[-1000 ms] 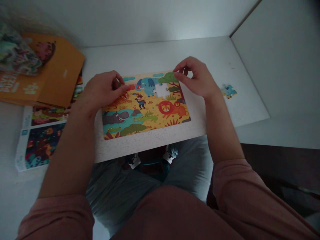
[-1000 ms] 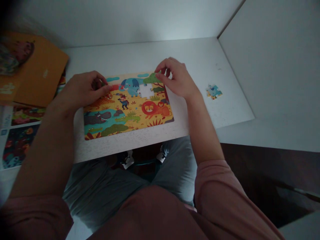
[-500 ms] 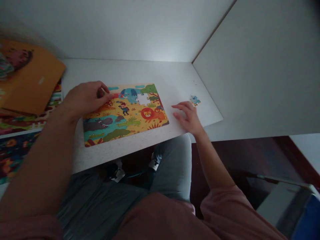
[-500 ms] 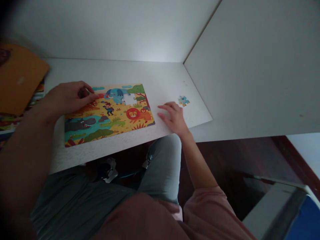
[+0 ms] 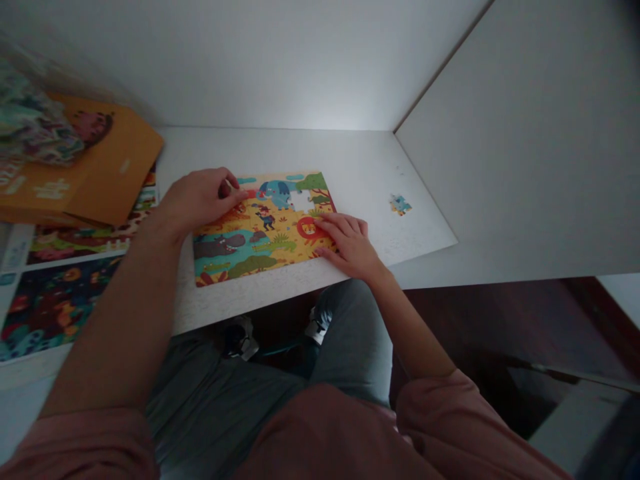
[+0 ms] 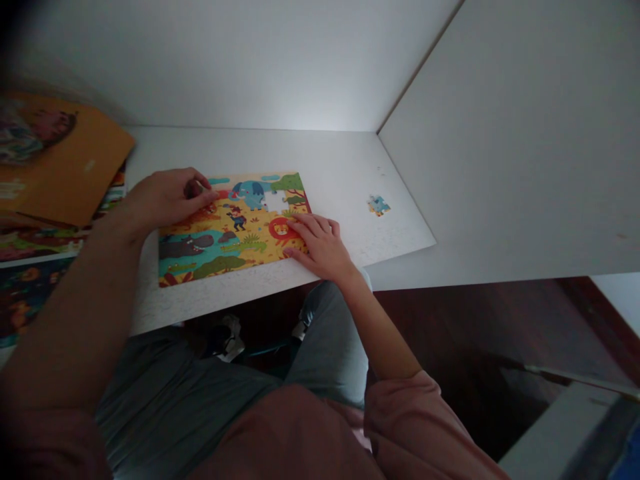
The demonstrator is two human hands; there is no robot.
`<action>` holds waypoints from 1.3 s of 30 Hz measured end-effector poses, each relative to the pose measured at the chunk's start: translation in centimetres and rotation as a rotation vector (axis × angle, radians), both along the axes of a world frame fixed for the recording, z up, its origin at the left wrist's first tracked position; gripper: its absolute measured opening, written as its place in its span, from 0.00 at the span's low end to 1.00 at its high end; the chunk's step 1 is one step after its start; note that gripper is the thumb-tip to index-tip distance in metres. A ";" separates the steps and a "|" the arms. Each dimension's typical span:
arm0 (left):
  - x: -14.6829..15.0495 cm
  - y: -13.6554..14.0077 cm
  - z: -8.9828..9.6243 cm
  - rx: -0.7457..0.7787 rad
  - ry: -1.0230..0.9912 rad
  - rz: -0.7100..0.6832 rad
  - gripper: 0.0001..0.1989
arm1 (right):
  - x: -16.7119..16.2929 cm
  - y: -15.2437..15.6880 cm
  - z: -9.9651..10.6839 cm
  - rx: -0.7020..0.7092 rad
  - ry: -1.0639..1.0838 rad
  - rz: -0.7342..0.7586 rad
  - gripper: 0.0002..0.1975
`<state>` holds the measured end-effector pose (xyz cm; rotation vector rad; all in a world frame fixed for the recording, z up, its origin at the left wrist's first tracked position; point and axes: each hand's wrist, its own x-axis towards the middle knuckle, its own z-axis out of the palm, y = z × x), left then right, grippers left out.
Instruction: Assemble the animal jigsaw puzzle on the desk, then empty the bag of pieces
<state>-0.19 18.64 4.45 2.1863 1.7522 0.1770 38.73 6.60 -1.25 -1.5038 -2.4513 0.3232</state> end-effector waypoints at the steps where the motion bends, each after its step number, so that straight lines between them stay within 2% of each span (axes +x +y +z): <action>1: -0.1 0.1 -0.2 -0.004 -0.006 0.007 0.22 | 0.0 0.0 0.0 0.005 0.004 -0.004 0.37; 7: -0.2 0.3 -0.5 -0.010 -0.043 0.008 0.23 | -1.0 0.8 -0.4 0.004 0.032 0.039 0.46; 12: -0.2 0.0 -0.3 -0.011 -0.030 -0.016 0.24 | -2.6 1.0 -0.3 0.001 0.036 0.150 0.34; 14: -0.3 0.1 -0.3 -0.003 -0.023 -0.025 0.25 | -1.8 1.1 -0.1 0.042 0.058 0.129 0.32; 16: -0.3 0.2 -0.3 -0.013 -0.023 -0.031 0.25 | 0.5 1.7 0.0 0.123 0.087 0.006 0.31; 19: -0.3 0.2 0.0 -0.034 -0.010 -0.026 0.23 | 6.4 3.3 -0.3 0.248 0.113 -0.314 0.29; 21: -0.2 0.1 0.3 -0.043 -0.020 -0.031 0.21 | 10.8 4.3 -0.7 0.301 0.130 -0.616 0.29; 23: -0.1 0.0 0.5 -0.047 -0.045 -0.035 0.19 | 14.4 5.1 -1.1 0.251 0.121 -0.829 0.35; 25: -0.1 -0.1 0.6 -0.046 -0.062 -0.038 0.20 | 16.5 5.4 -1.4 0.166 0.124 -0.906 0.37; 30: -0.2 0.2 0.2 -0.050 -0.049 -0.019 0.24 | 16.9 5.5 -1.0 0.092 0.167 -0.944 0.29; 33: -0.3 0.4 0.0 -0.035 -0.032 -0.016 0.23 | 16.3 6.4 -0.6 0.076 0.351 -0.896 0.33; 36: -0.5 0.4 -0.2 -0.018 -0.025 -0.035 0.27 | 14.9 8.1 -0.2 0.084 0.615 -0.752 0.36; 39: -0.6 0.3 -0.5 0.005 -0.038 -0.025 0.28 | 11.7 10.6 1.0 0.084 0.841 -0.463 0.40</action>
